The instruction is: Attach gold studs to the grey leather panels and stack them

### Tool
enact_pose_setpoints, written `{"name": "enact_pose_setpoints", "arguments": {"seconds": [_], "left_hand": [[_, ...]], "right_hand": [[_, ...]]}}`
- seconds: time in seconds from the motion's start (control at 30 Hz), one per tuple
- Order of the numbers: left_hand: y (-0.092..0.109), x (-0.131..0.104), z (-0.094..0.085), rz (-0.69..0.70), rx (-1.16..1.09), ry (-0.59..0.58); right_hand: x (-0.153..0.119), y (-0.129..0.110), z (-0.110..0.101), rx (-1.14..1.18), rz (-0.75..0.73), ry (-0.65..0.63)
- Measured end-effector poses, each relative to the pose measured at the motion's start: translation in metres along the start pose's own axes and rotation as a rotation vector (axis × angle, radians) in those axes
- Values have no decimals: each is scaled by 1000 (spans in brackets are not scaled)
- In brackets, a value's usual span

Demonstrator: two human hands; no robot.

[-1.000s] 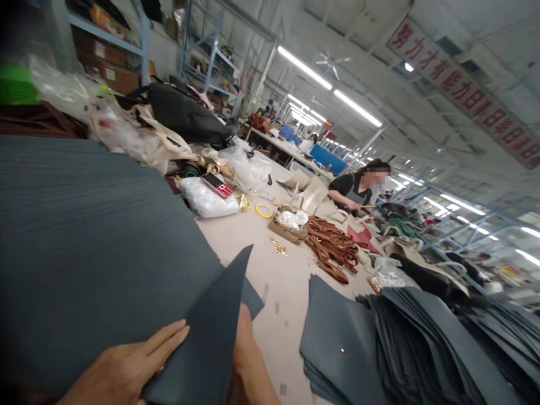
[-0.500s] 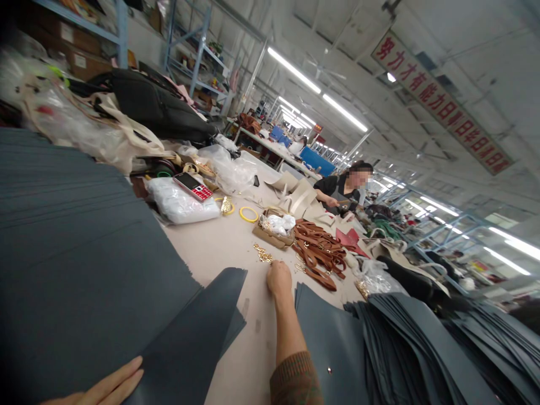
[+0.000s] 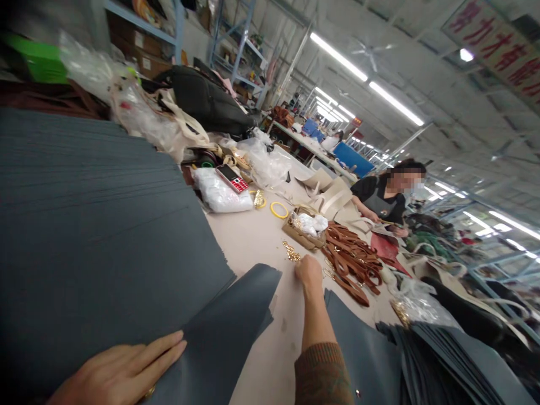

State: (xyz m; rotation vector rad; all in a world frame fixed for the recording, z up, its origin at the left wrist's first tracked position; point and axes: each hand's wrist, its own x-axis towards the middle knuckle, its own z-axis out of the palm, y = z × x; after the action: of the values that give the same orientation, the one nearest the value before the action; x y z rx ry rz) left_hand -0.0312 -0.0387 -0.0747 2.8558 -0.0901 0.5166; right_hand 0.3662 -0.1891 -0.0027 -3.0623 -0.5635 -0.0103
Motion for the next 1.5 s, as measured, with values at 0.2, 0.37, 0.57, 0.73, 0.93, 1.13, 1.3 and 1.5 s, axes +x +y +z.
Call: {"name": "enact_pose_setpoints", "arguments": {"seconds": [0.2, 0.37, 0.57, 0.73, 0.93, 1.13, 1.3, 1.5], "left_hand": [[9, 11, -24, -62, -70, -201], [7, 11, -24, -35, -101, -183], [7, 12, -27, -37, -128, -164], [8, 15, -31, -37, -128, -164], [9, 14, -31, -40, -136, -132], [8, 14, -30, -39, -147, -103], [8, 13, -30, -34, -144, -122], [7, 14, -28, -36, -150, -140]], "right_hand": [[-73, -12, -33, 388, -78, 98], [-175, -71, -22, 856, -337, -323], [-214, -116, -5, 705, -509, -527], [-209, -121, -11, 649, -556, -552], [-208, -127, -14, 618, -573, -578], [-204, -131, -17, 606, -564, -616], [-198, -127, -10, 638, -570, -699], [-195, -122, -5, 710, -519, -770]]}}
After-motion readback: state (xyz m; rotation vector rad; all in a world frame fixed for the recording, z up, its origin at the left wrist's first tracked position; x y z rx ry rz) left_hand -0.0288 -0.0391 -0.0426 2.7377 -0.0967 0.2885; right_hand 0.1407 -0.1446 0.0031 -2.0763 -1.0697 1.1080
